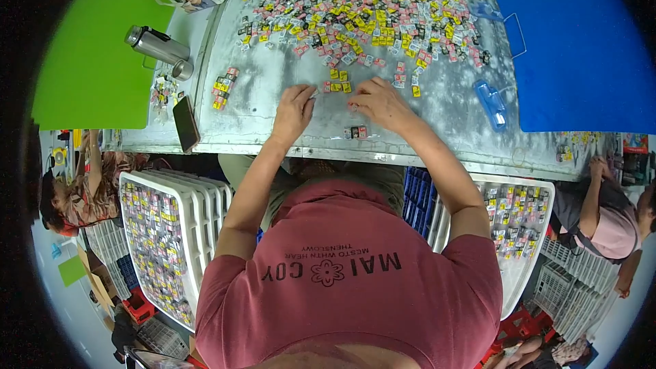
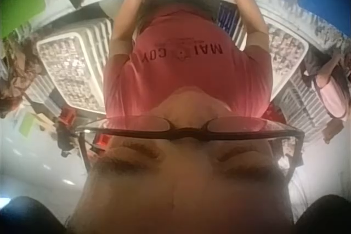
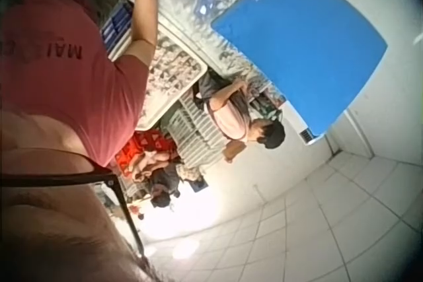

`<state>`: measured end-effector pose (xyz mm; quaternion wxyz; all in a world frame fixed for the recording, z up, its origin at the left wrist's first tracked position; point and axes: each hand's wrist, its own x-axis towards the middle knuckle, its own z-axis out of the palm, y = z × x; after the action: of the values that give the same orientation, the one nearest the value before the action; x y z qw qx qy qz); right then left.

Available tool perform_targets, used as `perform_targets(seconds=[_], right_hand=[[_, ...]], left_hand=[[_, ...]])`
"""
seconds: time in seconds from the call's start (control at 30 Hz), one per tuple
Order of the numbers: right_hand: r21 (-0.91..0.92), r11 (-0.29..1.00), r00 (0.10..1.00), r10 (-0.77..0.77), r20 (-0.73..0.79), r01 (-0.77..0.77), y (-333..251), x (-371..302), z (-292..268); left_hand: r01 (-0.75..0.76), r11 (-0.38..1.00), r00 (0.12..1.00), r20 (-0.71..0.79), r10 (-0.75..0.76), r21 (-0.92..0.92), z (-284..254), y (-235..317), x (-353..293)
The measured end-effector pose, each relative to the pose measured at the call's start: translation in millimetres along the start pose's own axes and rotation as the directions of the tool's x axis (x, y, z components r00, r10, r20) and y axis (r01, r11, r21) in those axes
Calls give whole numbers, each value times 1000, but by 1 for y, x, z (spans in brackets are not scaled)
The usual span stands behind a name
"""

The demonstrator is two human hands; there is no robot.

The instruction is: Sorting various small toy character parts from a large central pile on a workbench into smaller groups or containers.

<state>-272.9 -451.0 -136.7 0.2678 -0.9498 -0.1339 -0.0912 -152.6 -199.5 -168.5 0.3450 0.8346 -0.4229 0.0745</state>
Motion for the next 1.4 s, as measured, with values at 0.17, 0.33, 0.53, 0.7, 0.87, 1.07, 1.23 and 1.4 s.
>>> perform_targets(seconds=[0.17,0.33,0.53,0.7,0.87,1.07,1.23,1.4], right_hand=[[-35,998,989,56,-135,-61,4,6,12],[-121,982,976,123,-182,-146,1,9,20],[-172,983,962,23,-272,-72,-13,24,25],[-212,977,958,-42,-284,-20,-9,37,37],[-207,975,942,2,-336,-76,-12,37,45],[-210,967,939,64,-338,-142,-11,39,52],[-103,987,938,83,-338,-125,-15,30,40],[-59,993,951,77,-300,-100,6,11,32]], left_hand=[[78,997,996,-36,-79,-29,4,3,11],[232,972,973,12,-231,-31,7,16,17],[223,969,974,58,-218,-110,2,16,17],[233,963,972,74,-224,-137,6,11,19],[143,974,989,-7,-147,-174,11,6,20],[85,986,996,28,-81,-146,13,6,22],[133,978,991,22,-131,-160,12,12,18],[98,988,994,-37,-103,-122,20,21,23]])
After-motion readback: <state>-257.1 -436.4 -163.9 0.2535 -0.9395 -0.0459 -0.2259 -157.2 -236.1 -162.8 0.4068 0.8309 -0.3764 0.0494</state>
